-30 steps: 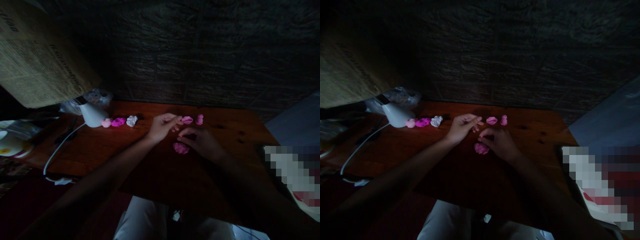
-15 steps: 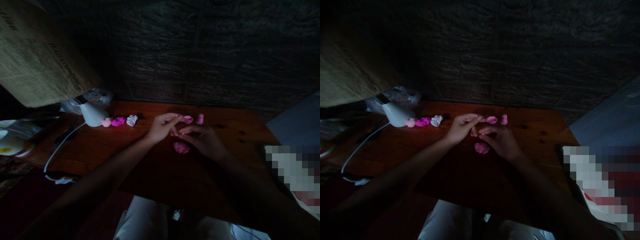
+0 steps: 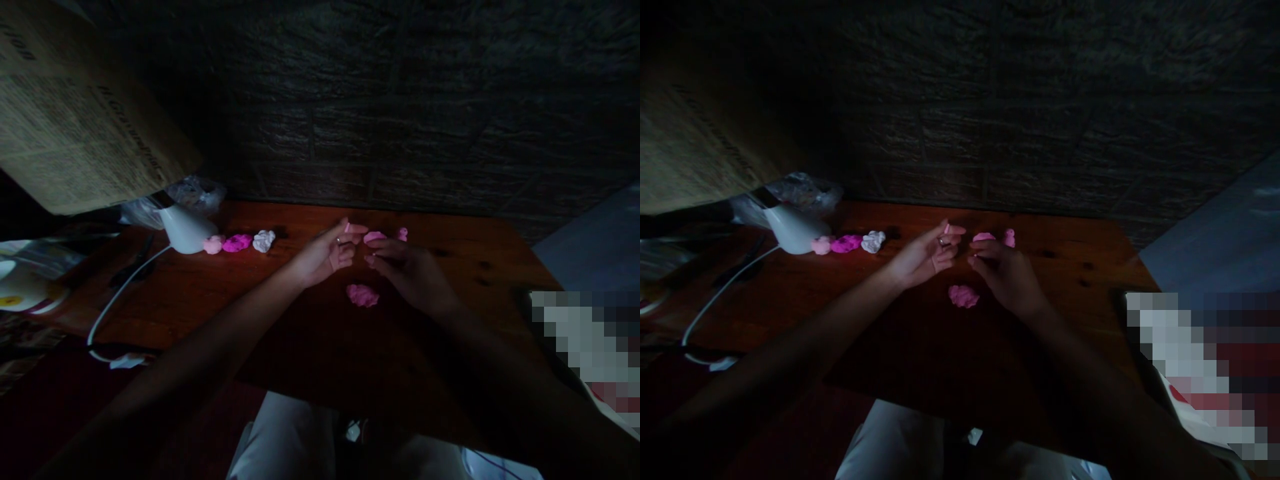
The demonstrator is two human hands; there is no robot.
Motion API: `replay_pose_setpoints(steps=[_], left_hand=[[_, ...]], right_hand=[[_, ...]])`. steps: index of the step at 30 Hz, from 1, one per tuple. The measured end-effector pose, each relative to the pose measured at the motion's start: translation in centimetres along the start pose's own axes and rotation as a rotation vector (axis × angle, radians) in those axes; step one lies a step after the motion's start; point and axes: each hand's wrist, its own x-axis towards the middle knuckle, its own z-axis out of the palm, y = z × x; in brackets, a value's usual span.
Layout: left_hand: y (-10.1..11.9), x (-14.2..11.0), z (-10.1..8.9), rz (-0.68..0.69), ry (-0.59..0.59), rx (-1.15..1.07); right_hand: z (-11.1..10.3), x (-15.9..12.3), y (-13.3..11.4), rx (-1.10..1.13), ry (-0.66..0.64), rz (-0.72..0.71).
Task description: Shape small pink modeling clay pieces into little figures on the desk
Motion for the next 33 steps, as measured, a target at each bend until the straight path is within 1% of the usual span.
replay_pose_setpoints(steps=[3, 6, 12, 17, 20, 24, 28, 33], left_hand=[[0.0, -0.2, 0.1, -0.070, -0.098, -0.072], [0.0, -0.4, 0.2, -0.075, -0.134, -0.084], [-0.3, -0.3, 0.1, -0.001, -0.112, -0.032], [-0.4, 0.0, 0.1, 0.061, 0.000, -0.016], [-0.3, 0.0, 0.1, 0.093, 0.028, -0.023], [-0.6, 0.1, -0.2, 0.105, 0.064, -0.020], [-1.0, 0.3, -0.6, 0.107, 0.039, 0.000], [-0.9, 0.3, -0.5, 0.106, -0.008, 0.035]], right_hand=[[-0.1, 0.0, -0.2, 0.098, 0.016, 0.003], [-0.3, 0.0, -0.4, 0.142, 0.011, 0.040], [-0.7, 0.0, -0.4, 0.204, 0.030, 0.139], [-0.8, 0.1, -0.9, 0.278, 0.052, 0.220], [-0.7, 0.1, -1.3, 0.307, 0.047, 0.260], [-0.7, 0.1, -1.3, 0.458, 0.010, 0.282], [-1.0, 0.1, -1.0, 0.575, -0.069, 0.318], [-1.6, 0.3, -0.9, 0.714, -0.138, 0.420]])
